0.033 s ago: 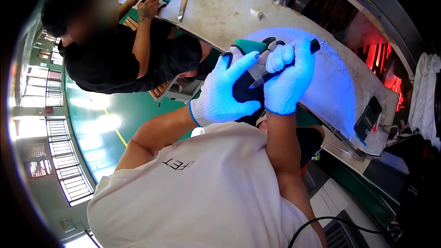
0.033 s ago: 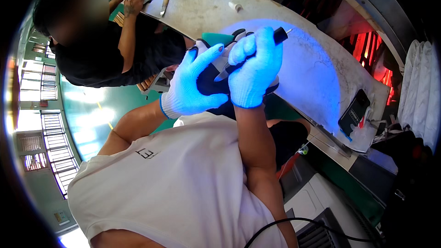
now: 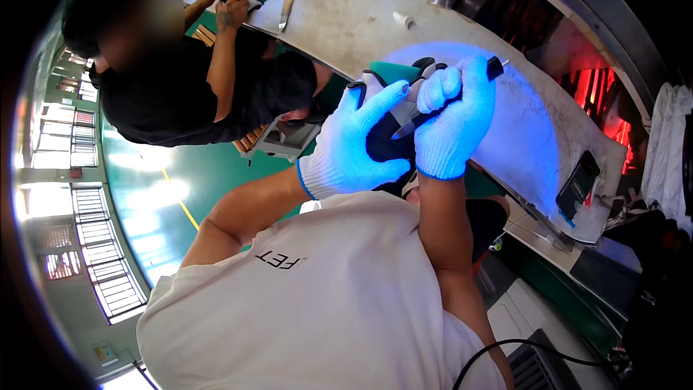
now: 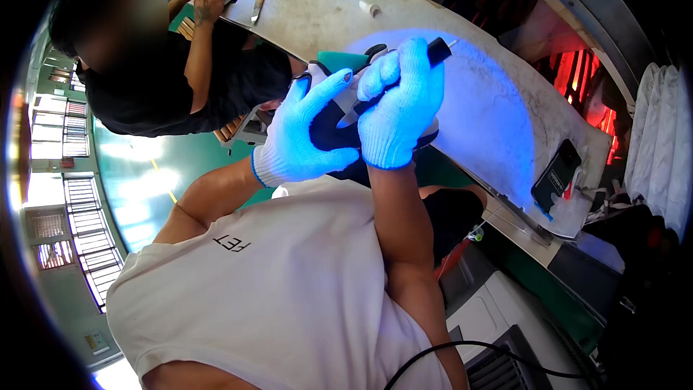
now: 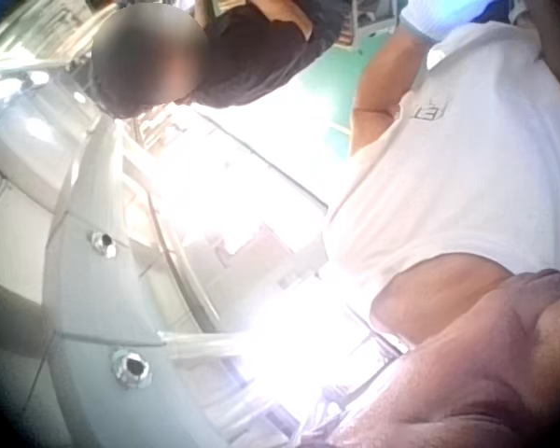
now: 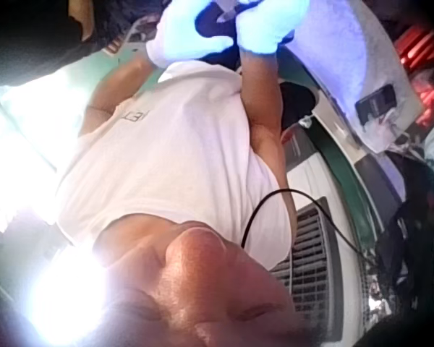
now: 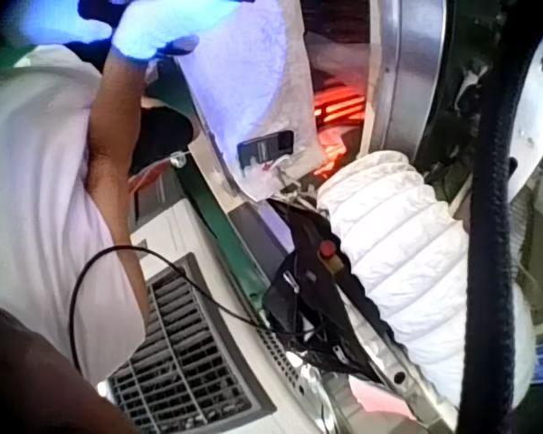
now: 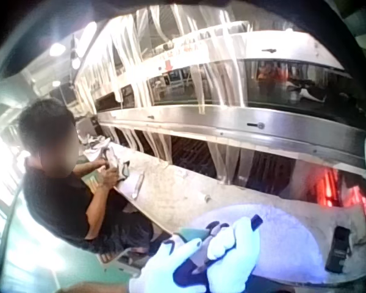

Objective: The person cleans a white and teal sneaker using a black brush and a white cloth. They scrub the sole and upper parts of the shoe, wipe it down, and inspect the surface repeatedly. The person handles the shoe with gloved hands, rotating it to access different areas.

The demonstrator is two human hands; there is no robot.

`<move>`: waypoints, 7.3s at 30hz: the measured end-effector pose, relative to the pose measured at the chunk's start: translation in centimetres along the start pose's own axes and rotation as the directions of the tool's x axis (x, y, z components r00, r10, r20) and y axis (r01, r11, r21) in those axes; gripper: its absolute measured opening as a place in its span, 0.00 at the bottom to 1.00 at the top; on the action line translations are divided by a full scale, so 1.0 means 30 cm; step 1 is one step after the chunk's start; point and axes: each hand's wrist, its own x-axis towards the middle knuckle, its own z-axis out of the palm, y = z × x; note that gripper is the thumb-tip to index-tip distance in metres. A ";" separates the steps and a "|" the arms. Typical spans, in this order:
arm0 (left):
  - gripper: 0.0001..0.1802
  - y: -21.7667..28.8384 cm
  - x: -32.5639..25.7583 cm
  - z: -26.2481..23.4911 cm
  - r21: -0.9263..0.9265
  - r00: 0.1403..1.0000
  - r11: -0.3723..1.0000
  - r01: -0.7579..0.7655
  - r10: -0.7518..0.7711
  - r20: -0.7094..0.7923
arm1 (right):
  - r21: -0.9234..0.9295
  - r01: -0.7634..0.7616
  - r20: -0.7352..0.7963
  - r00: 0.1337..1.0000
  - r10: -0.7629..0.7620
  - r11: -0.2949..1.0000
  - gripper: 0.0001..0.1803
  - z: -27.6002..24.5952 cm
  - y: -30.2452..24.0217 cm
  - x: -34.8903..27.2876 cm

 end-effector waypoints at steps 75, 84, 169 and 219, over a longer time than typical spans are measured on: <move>0.75 0.103 0.429 0.293 0.095 0.828 0.929 -0.358 0.269 0.493 | -0.909 -0.076 -0.185 0.954 -0.235 0.410 0.13 -0.430 -0.478 0.018; 0.74 0.097 0.437 0.310 0.101 0.827 0.918 -0.383 0.292 0.481 | -0.452 0.331 -0.181 0.875 -0.449 0.828 0.12 -0.405 -0.396 0.114; 0.28 -2.022 -0.042 1.583 0.173 -0.001 0.047 0.984 -0.963 0.270 | -0.830 -0.391 0.066 0.640 -0.765 -0.398 0.15 -0.828 -0.348 0.131; 0.26 -2.113 -0.103 1.751 0.269 0.017 0.100 0.958 -0.955 0.295 | -0.711 -0.553 0.056 0.571 -0.819 -0.435 0.14 -0.735 -0.338 0.021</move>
